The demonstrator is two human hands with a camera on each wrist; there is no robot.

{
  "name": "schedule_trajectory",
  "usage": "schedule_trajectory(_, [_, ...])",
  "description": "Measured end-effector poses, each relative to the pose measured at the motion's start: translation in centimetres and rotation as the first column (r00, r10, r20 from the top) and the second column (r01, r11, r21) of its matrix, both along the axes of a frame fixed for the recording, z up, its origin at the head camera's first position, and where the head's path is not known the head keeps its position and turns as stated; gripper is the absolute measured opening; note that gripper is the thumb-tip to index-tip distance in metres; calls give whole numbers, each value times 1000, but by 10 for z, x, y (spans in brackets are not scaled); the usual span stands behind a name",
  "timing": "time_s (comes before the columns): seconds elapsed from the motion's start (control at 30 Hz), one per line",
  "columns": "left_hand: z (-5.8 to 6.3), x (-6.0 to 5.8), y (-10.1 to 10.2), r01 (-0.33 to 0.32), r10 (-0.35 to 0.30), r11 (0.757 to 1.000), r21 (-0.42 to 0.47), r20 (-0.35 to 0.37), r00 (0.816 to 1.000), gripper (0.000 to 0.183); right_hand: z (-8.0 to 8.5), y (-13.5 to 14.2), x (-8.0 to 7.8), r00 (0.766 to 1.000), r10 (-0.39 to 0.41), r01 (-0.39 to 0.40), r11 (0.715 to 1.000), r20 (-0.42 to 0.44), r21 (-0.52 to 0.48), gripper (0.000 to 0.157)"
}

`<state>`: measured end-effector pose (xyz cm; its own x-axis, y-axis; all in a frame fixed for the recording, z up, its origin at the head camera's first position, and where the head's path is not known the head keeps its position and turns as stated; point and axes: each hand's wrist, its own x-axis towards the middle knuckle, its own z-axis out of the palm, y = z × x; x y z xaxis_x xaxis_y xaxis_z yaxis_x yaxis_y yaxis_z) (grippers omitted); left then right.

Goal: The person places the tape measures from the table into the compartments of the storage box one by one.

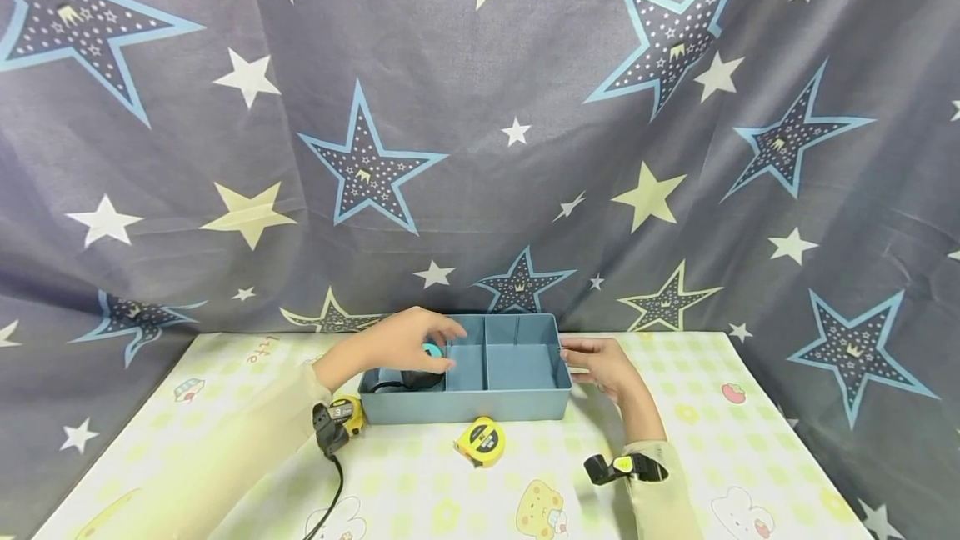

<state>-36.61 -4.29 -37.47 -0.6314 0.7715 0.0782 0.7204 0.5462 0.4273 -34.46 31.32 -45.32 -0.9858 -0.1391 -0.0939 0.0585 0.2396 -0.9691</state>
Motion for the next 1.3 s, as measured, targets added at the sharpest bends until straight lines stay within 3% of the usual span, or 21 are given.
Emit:
schedule_trajectory(0.23, [-3,23,15,49,-54,998,-46,-110,992,44,-2,0,0,1000,-14,14,1000,9,-10,48])
schedule_trajectory(0.47, [-2,45,33,106,-121,989,-108,-143,982,47,0,1,0,1000,-7,7,1000,4,-21,49])
schedule_trajectory(0.73, [-15,58,46,176,-216,962,-209,-184,959,52,-1,0,0,1000,-7,7,1000,6,-16,49])
schedule_trajectory(0.97, [-26,68,57,208,-289,926,-314,-241,926,54,-2,0,1,1000,-12,12,1000,7,-5,48])
schedule_trajectory(1.17, [-42,70,64,242,-352,910,-336,-318,880,47,-2,-1,2,1000,-28,28,1000,11,0,47])
schedule_trajectory(1.3, [-46,71,65,247,-370,901,-357,-335,867,48,-1,-1,3,1000,-16,16,1000,7,-5,48])
